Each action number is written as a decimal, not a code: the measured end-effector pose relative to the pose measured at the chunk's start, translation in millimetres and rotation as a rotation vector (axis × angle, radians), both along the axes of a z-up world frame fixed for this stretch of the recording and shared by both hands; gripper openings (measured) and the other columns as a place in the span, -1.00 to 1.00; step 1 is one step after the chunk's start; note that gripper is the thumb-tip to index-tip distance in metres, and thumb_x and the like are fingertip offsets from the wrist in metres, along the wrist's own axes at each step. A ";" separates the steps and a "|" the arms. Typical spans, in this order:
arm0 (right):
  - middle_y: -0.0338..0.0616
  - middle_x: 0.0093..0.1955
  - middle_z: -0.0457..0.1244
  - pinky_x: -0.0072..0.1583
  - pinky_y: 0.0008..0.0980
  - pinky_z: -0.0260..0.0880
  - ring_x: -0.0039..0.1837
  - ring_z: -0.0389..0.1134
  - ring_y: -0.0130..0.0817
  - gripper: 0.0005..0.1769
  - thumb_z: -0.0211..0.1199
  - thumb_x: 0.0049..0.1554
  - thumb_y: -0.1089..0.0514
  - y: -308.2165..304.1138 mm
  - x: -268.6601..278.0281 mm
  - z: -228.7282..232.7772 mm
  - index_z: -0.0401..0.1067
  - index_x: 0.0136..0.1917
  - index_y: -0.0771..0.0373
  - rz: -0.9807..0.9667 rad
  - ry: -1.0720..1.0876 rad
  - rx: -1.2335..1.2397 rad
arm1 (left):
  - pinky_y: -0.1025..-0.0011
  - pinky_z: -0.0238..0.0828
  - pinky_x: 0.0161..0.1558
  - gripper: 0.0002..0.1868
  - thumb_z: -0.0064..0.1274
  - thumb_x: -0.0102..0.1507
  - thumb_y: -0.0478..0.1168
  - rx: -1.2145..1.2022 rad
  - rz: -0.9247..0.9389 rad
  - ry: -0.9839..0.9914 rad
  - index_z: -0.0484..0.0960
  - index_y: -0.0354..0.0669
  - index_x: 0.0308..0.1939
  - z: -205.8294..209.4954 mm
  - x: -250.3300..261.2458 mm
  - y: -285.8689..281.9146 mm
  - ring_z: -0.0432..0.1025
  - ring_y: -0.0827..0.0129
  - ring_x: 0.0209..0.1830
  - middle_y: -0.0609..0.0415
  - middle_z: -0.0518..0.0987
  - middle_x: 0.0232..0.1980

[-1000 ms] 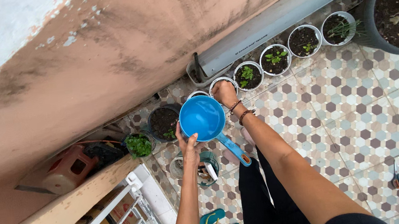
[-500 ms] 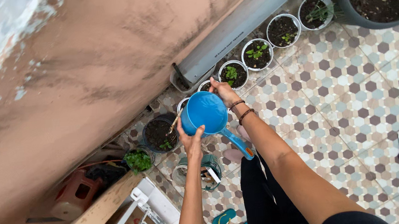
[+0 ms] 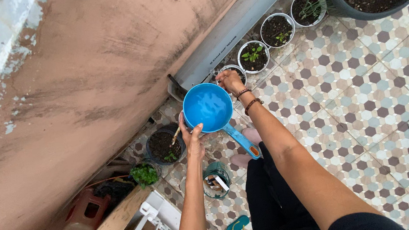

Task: The person carries a bucket and a blue scoop to a tiled balcony area with many potted plants. They scoop water from the bucket and pour it into several plant pots, moving between different rows and locations to water each one.

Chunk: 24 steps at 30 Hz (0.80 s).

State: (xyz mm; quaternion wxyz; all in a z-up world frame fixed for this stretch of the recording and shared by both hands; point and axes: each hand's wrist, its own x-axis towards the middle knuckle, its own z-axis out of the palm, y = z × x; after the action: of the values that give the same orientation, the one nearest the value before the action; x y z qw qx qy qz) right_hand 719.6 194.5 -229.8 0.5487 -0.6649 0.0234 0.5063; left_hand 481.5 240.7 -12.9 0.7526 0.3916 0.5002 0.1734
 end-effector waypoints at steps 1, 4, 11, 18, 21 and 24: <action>-0.06 -0.33 0.40 -0.32 -0.37 0.30 -0.36 0.36 -0.37 -0.72 0.02 0.14 0.40 0.5 3.5 3.8 0.56 -0.04 0.34 0.042 -0.053 -0.014 | -0.11 0.66 -0.06 0.17 0.30 -0.03 -0.05 0.009 -0.009 -0.003 -0.05 0.21 0.58 0.9 0.1 0.8 0.36 -0.21 0.32 -0.19 0.18 0.49; -0.05 -0.32 0.43 -0.25 -0.40 0.50 -0.29 0.49 -0.33 -0.82 0.19 0.01 0.43 1.0 11.0 19.8 0.59 -0.22 0.31 0.168 -0.226 -0.070 | -0.14 0.65 -0.06 0.17 0.29 -0.04 -0.04 0.011 -0.014 0.018 -0.05 0.22 0.58 5.5 1.5 3.1 0.35 -0.23 0.32 -0.22 0.20 0.47; -0.05 -0.34 0.42 -0.15 -0.26 0.48 -0.27 0.46 -0.20 -0.92 0.43 -0.17 0.32 -9.6 14.0 88.8 0.63 -0.36 0.17 0.365 -0.871 -0.167 | -0.22 0.61 -0.05 0.18 0.32 -0.03 -0.07 -0.035 -0.001 -0.086 -0.07 0.20 0.56 8.3 -3.1 4.0 0.30 -0.27 0.34 -0.24 0.11 0.50; -0.08 -0.39 0.40 -0.18 -0.28 0.48 -0.28 0.51 -0.35 -0.77 0.21 0.22 0.10 -20.6 22.7 113.0 0.53 -0.14 0.31 0.377 -0.532 -0.048 | -0.20 0.65 -0.13 0.15 0.29 -0.04 -0.03 0.009 -0.005 0.026 -0.01 0.19 0.56 11.8 -15.9 0.3 0.32 -0.23 0.33 -0.21 0.17 0.49; -0.08 -0.39 0.43 -0.15 -0.39 0.46 -0.28 0.50 -0.38 -0.55 0.04 0.36 -0.04 -27.0 21.5 112.2 0.52 -0.17 0.31 0.198 -0.489 0.151 | -0.17 0.66 -0.15 0.14 0.28 -0.05 -0.03 0.026 -0.013 0.092 0.01 0.21 0.55 23.4 -8.3 -0.9 0.36 -0.22 0.28 -0.16 0.19 0.48; -0.05 -0.32 0.43 -0.22 -0.34 0.53 -0.30 0.49 -0.35 -0.42 0.05 0.35 -0.15 -27.0 23.4 100.7 0.40 -0.32 0.32 -0.057 -0.033 0.206 | -0.15 0.64 -0.16 0.15 0.27 -0.07 -0.04 0.042 -0.041 0.153 -0.01 0.25 0.55 36.8 1.5 -1.6 0.42 -0.22 0.22 -0.11 0.20 0.47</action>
State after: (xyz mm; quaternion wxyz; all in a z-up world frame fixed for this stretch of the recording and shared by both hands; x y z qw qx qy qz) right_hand 743.0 167.5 -129.1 0.6286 -0.6123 -0.0187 0.4791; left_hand 483.0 239.0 23.9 0.7072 0.4296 0.5443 0.1382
